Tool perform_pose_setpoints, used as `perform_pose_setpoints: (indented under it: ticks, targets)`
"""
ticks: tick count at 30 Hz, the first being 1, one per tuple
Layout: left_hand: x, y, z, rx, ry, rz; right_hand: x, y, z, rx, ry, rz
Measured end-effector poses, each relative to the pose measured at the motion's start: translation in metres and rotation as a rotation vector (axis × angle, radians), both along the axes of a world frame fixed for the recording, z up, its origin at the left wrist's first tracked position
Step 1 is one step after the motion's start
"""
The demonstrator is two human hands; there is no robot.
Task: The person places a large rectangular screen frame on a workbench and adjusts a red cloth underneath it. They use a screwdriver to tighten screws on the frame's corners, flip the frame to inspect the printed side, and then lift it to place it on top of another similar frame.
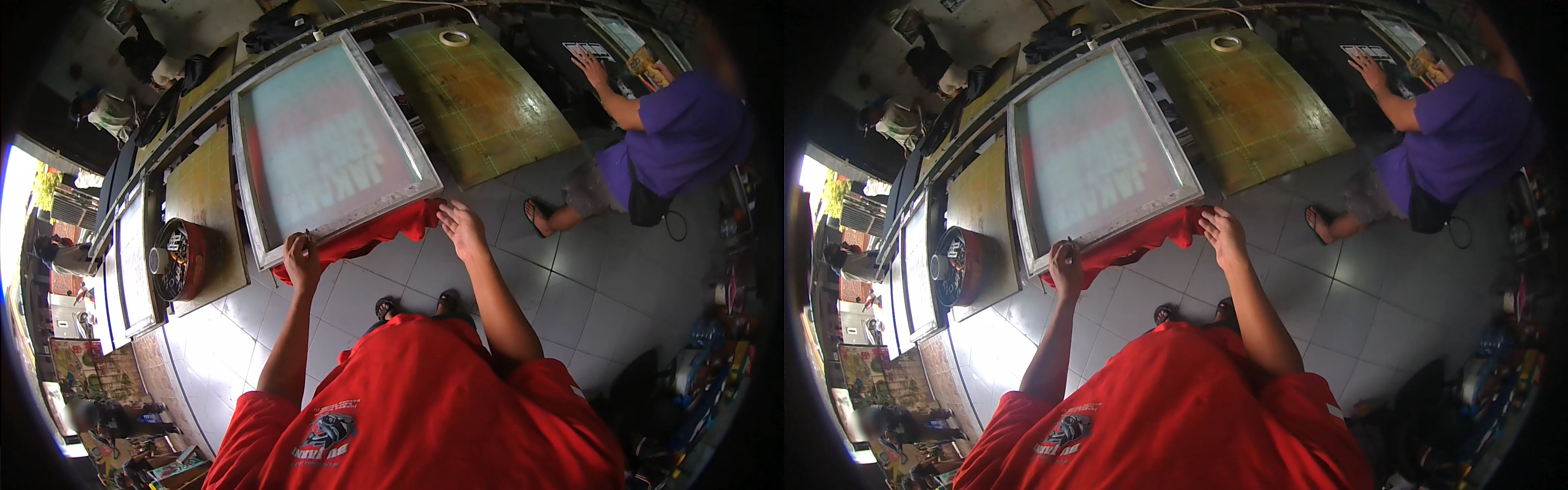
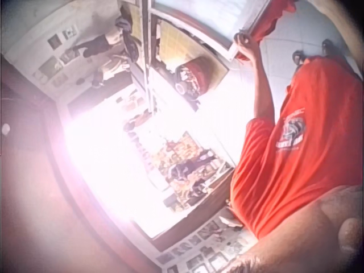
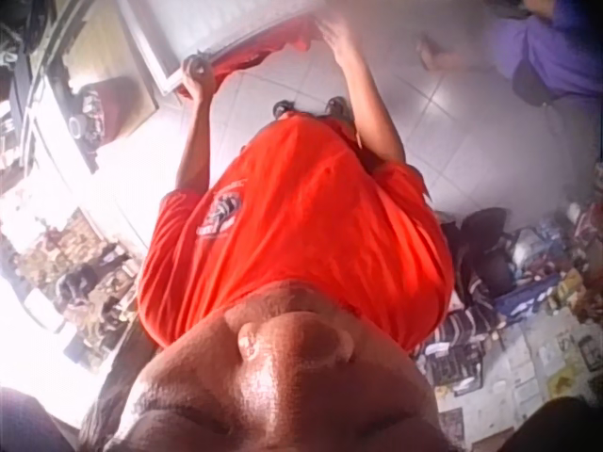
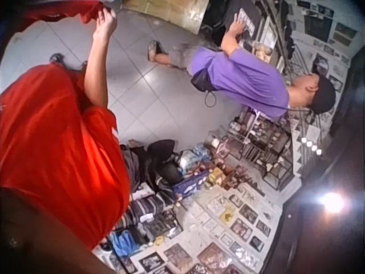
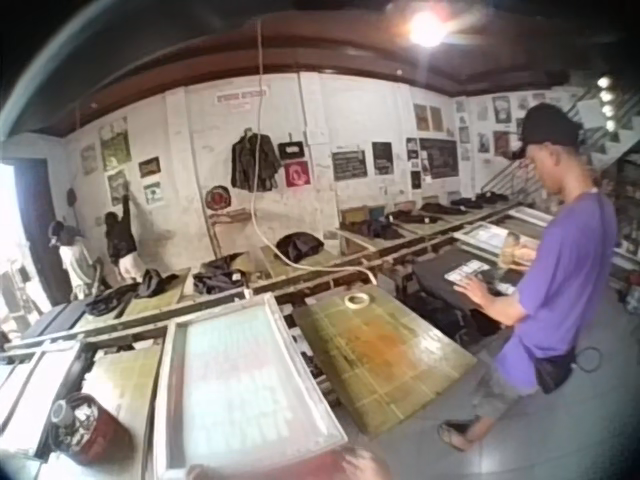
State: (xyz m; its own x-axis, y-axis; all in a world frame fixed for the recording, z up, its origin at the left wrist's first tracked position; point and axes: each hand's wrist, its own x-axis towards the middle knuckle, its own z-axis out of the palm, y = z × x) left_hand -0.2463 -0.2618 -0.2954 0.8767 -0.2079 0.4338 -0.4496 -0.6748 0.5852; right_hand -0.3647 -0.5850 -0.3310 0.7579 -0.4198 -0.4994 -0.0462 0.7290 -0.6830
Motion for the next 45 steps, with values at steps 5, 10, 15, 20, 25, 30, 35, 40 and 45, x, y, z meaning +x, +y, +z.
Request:
perform_pose_setpoints:
  ticks: [5, 10, 15, 20, 25, 30, 35, 40, 45]
  targets:
    - [0.0, -0.006, 0.022, -0.044, 0.011, 0.046, -0.032, 0.017, 0.016, -0.219, 0.065, 0.051]
    - [-0.041, -0.07, 0.04, -0.48, 0.372, -0.147, -0.045, 0.063, 0.04, -0.682, -0.287, 0.291]
    - [-0.089, -0.156, 0.029, -0.819, 0.954, -0.306, -0.054, 0.077, 0.046, -0.756, -0.194, 0.25]
    - [-0.102, -0.19, 0.01, -0.801, 1.033, -0.296, -0.062, 0.062, 0.043, -0.905, -0.094, 0.083]
    - [-0.103, -0.202, -0.005, -0.619, 1.012, -0.24, -0.065, 0.048, 0.042, -1.083, -0.026, 0.018]
    - [-0.096, -0.211, -0.004, -0.451, 0.956, -0.242, -0.057, 0.035, 0.034, -1.182, 0.004, 0.065]
    - [-0.083, -0.222, -0.008, -0.368, 0.95, -0.239, -0.04, 0.024, 0.021, -1.233, -0.004, 0.05]
    - [-0.072, -0.23, -0.019, -0.58, 1.149, -0.194, -0.025, 0.019, 0.011, -1.202, 0.055, 0.098]
    - [-0.066, -0.234, -0.022, -0.672, 1.255, -0.179, -0.018, 0.02, 0.011, -1.083, 0.008, 0.106]
